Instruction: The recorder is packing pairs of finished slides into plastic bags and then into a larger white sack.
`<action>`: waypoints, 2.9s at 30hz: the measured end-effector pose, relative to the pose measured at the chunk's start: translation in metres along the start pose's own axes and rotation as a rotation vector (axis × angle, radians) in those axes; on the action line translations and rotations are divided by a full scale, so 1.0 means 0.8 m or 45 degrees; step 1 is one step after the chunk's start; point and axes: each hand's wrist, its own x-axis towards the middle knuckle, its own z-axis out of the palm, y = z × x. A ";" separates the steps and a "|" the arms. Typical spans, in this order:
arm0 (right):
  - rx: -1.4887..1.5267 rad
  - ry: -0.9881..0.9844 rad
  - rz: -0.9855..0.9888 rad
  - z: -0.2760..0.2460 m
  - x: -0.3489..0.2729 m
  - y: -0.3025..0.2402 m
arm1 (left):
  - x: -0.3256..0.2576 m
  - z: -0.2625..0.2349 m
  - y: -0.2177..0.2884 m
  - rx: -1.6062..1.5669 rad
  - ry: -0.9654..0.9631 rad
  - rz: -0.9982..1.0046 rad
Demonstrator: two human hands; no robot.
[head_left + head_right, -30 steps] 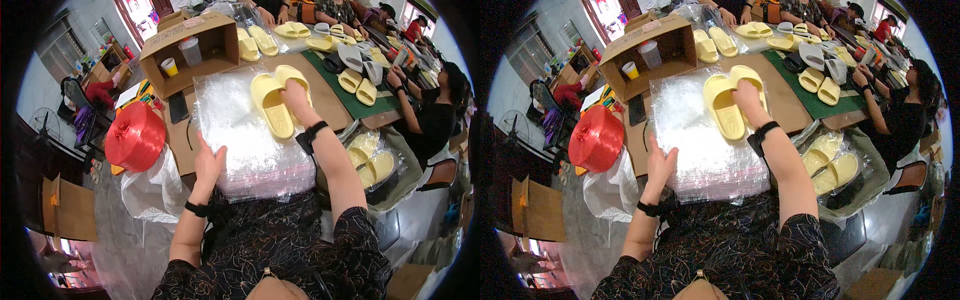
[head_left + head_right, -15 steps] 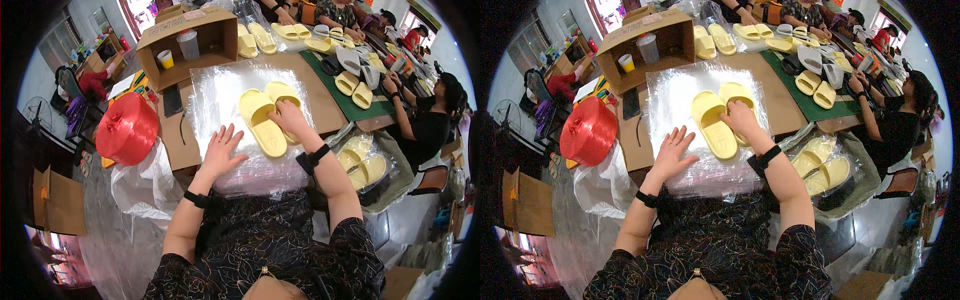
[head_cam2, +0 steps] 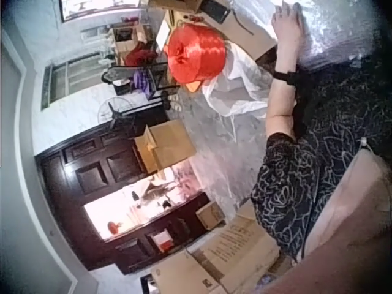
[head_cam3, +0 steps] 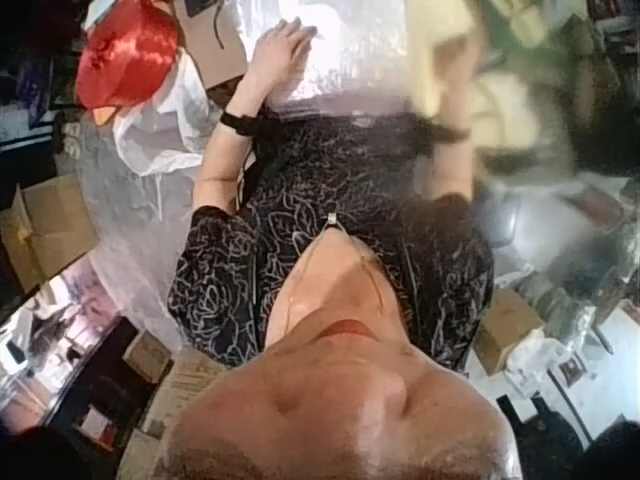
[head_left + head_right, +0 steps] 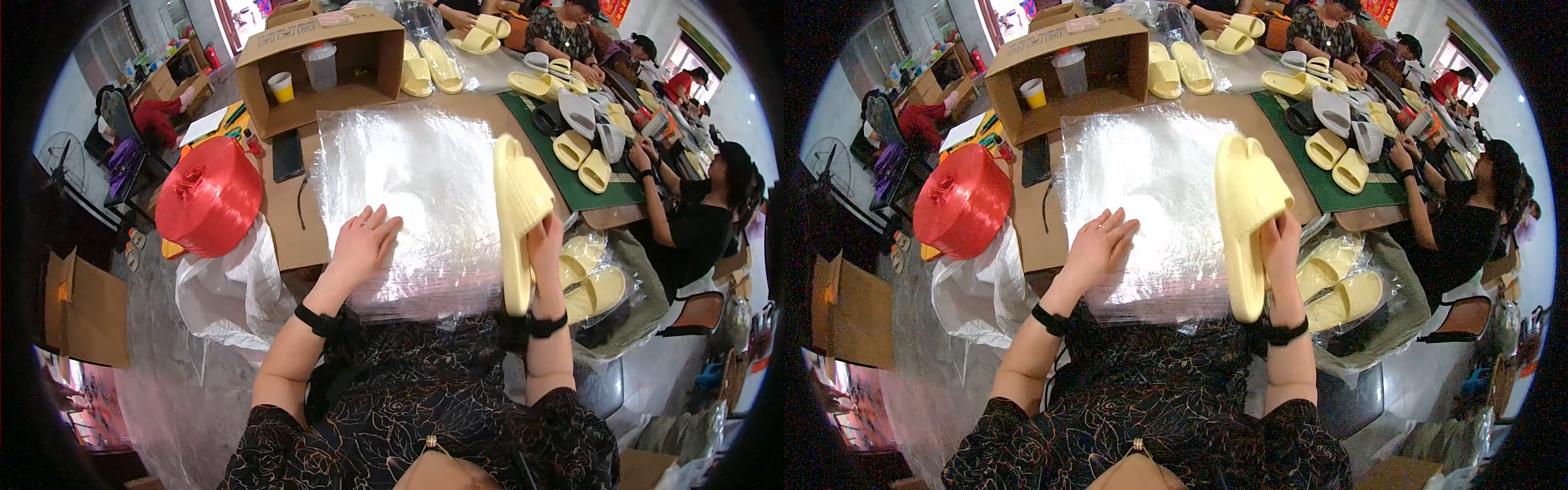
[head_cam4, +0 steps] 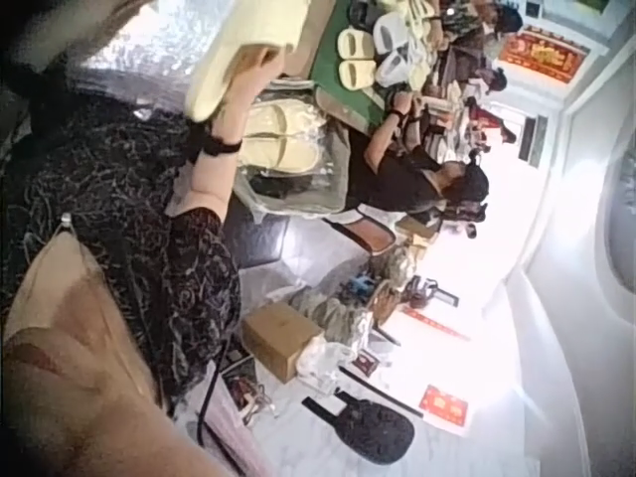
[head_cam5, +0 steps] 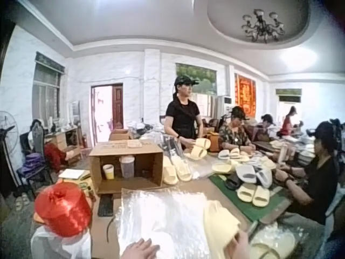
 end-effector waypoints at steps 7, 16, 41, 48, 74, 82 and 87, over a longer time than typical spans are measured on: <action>-0.579 -0.862 -0.153 0.050 -0.097 -0.099 | 0.028 -0.026 0.017 -0.417 0.057 -0.202; -1.174 -0.658 -0.200 0.074 -0.096 -0.073 | 0.017 -0.061 0.038 -0.454 0.046 0.084; -1.166 -0.086 -0.300 0.239 0.091 0.109 | 0.011 -0.071 0.030 -0.443 -0.092 0.440; -1.030 -0.398 -0.664 0.154 -0.024 0.025 | -0.041 -0.070 0.004 -0.263 0.064 -0.179; -0.975 -0.784 -0.644 0.021 -0.075 -0.038 | -0.101 -0.054 -0.035 -0.708 0.340 0.064; -0.746 -0.675 -0.491 0.013 -0.071 -0.036 | -0.109 -0.055 -0.028 -0.839 0.230 0.144; -0.588 -0.587 -0.272 0.013 -0.077 -0.033 | -0.106 -0.043 -0.031 -0.554 0.322 0.284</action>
